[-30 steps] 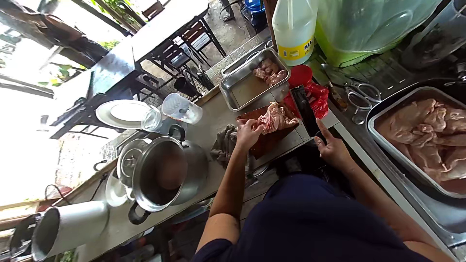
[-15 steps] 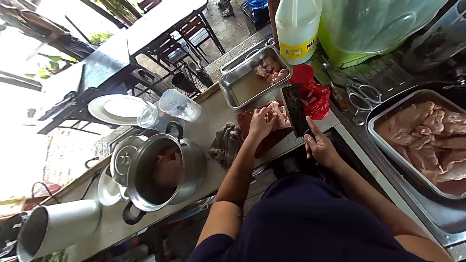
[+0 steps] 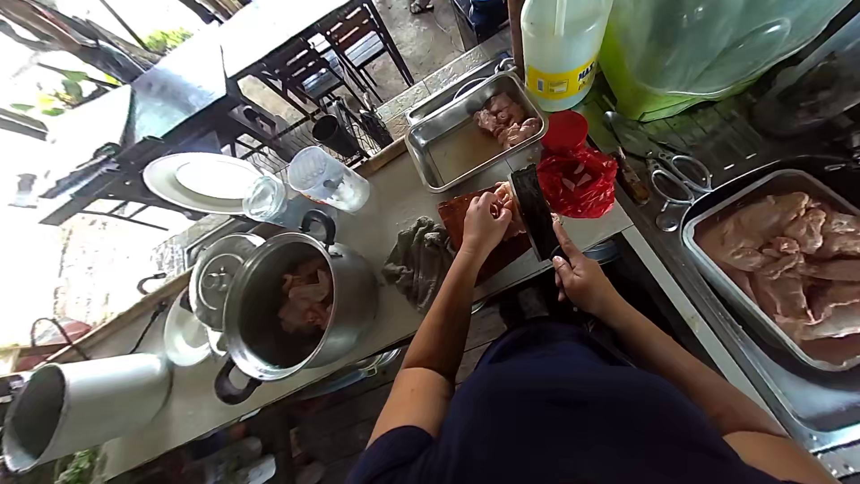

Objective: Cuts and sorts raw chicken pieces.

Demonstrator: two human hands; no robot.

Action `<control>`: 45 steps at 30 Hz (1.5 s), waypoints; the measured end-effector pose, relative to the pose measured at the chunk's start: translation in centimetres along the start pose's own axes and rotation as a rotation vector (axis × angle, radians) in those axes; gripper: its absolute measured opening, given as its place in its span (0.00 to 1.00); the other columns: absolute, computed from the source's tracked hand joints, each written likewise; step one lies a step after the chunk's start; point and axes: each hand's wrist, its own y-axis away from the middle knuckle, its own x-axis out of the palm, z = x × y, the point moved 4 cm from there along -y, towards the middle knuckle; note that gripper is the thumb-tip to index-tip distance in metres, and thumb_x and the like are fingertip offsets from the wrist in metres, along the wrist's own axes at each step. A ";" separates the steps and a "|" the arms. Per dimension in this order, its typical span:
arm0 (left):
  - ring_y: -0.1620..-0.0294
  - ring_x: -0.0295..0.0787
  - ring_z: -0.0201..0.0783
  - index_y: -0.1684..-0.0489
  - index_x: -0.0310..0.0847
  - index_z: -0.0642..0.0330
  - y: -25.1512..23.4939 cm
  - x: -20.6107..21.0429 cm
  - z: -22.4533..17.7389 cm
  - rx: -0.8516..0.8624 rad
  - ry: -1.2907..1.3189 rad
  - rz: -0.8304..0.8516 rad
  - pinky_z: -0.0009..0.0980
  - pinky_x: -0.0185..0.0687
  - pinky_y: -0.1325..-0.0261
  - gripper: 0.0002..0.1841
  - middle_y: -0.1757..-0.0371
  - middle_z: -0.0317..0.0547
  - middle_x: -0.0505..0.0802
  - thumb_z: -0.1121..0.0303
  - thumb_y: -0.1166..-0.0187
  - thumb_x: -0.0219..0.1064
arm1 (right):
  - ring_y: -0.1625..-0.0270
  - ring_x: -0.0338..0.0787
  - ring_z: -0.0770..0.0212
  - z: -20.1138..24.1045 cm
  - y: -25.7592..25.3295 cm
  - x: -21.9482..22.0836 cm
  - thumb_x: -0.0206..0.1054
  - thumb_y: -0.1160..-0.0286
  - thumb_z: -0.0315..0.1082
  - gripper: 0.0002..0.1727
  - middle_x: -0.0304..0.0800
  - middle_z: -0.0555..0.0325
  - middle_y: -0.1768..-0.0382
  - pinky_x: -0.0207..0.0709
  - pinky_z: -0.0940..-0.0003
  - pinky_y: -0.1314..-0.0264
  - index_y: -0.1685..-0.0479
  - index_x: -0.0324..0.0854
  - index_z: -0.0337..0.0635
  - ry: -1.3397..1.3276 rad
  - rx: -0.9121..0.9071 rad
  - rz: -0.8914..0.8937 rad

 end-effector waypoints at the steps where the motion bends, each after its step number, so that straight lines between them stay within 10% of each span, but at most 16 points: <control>1: 0.42 0.87 0.55 0.45 0.84 0.68 0.1 0.0 0.0 -0.003 0.003 -0.003 0.52 0.81 0.36 0.14 0.46 0.61 0.89 0.66 0.19 0.66 | 0.78 0.85 0.64 0.1 0.1 0.0 0.42 0.05 0.36 0.35 0.84 0.53 0.72 0.85 0.66 0.69 0.01 0.35 0.55 0.007 0.004 0.007; 18: 0.43 0.88 0.56 0.44 0.84 0.67 0.2 0.0 -0.5 -0.084 -0.032 -0.021 0.54 0.83 0.40 0.17 0.43 0.61 0.88 0.64 0.24 0.71 | 0.79 0.83 0.66 1.4 2.4 0.2 0.41 0.05 0.37 0.35 0.83 0.55 0.72 0.84 0.68 0.71 0.02 0.34 0.51 0.043 0.052 0.077; 28: 0.48 0.91 0.57 0.49 0.86 0.71 0.8 0.5 0.4 0.091 0.024 -0.143 0.54 0.85 0.43 0.14 0.50 0.63 0.90 0.68 0.25 0.72 | 0.57 0.91 0.41 5.3 -0.8 1.1 0.44 0.06 0.38 0.38 0.90 0.38 0.59 0.82 0.42 0.46 0.01 0.28 0.55 0.404 0.084 0.087; 34: 0.49 0.91 0.55 0.51 0.86 0.71 0.5 0.5 0.6 0.070 -0.023 -0.119 0.51 0.86 0.43 0.14 0.49 0.63 0.90 0.67 0.24 0.73 | 0.68 0.91 0.41 5.4 -6.5 1.2 0.46 0.07 0.36 0.39 0.90 0.36 0.63 0.85 0.40 0.60 0.01 0.28 0.60 0.396 0.020 -0.015; 45: 0.46 0.91 0.58 0.49 0.87 0.72 0.3 0.8 0.4 0.073 -0.017 -0.126 0.54 0.86 0.42 0.14 0.47 0.65 0.91 0.67 0.21 0.70 | 0.48 0.91 0.36 5.7 -1.3 1.9 0.41 0.06 0.39 0.38 0.91 0.38 0.56 0.79 0.39 0.43 0.02 0.25 0.54 0.612 0.111 0.141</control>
